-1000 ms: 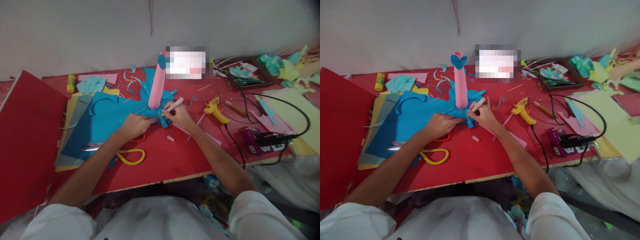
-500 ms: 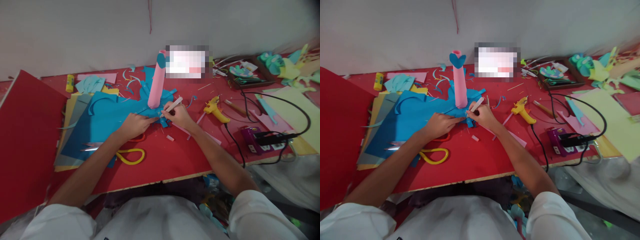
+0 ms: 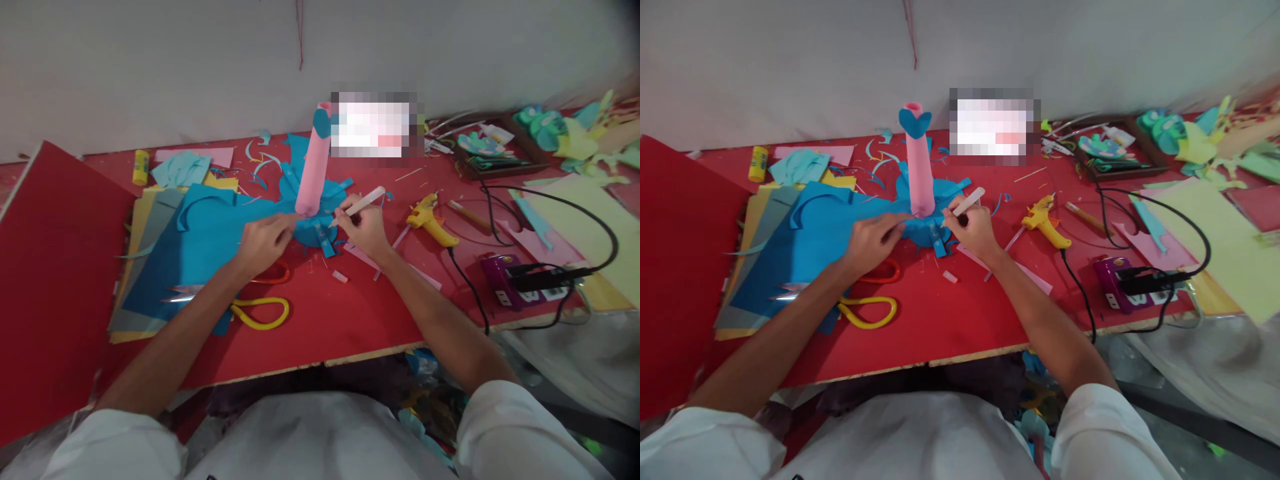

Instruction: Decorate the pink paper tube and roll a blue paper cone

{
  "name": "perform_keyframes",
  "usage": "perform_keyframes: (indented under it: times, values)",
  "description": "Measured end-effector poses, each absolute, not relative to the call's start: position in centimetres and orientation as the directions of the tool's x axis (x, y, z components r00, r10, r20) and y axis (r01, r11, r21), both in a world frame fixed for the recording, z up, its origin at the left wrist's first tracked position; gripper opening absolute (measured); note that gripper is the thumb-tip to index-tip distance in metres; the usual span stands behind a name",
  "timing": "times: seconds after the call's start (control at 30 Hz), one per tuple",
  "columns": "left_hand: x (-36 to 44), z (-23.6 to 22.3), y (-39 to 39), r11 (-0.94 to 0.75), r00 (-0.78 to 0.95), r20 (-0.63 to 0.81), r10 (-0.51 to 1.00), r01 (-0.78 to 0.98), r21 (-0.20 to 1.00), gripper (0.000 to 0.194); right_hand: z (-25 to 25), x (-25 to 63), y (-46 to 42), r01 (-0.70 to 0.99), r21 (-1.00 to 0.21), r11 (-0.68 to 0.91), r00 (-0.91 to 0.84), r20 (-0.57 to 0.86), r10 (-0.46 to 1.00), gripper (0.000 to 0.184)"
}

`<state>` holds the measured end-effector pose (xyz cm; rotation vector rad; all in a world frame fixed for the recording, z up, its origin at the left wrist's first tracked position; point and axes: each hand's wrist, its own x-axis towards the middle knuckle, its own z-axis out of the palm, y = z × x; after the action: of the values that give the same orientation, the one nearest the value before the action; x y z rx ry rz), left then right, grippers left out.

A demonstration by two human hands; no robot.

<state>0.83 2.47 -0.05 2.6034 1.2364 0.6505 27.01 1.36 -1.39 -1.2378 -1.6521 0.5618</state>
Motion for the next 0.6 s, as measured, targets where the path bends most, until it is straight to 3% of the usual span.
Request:
perform_keyframes:
  times: [0.1,0.2,0.27,0.47,0.6]
  values:
    - [1.3,1.0,4.0,-0.577,0.403,0.415,0.816,0.615,0.538,0.046,-1.4,27.1,1.2,0.479,-0.785,0.393,0.099,0.493,0.865,0.032]
    - [2.9,1.8,5.9,-0.618,0.449,0.431,0.783,0.478,0.625,0.087,-1.2,27.3,0.9,0.515,-0.766,0.384,0.188,0.538,0.822,0.034]
    - [4.3,2.0,7.1,-0.630,0.491,0.416,0.765,0.439,0.641,0.097,-1.0,27.4,0.8,0.539,-0.753,0.378,0.220,0.559,0.799,0.036]
    - [6.1,2.1,8.8,-0.532,0.350,0.402,0.846,0.600,0.598,0.063,-1.1,27.5,1.0,0.533,-0.746,0.399,0.235,0.584,0.777,0.037]
    - [5.7,2.3,8.6,-0.493,0.233,0.470,0.852,0.661,0.566,0.058,-1.3,27.5,1.0,0.528,-0.756,0.387,0.257,0.577,0.775,0.038]
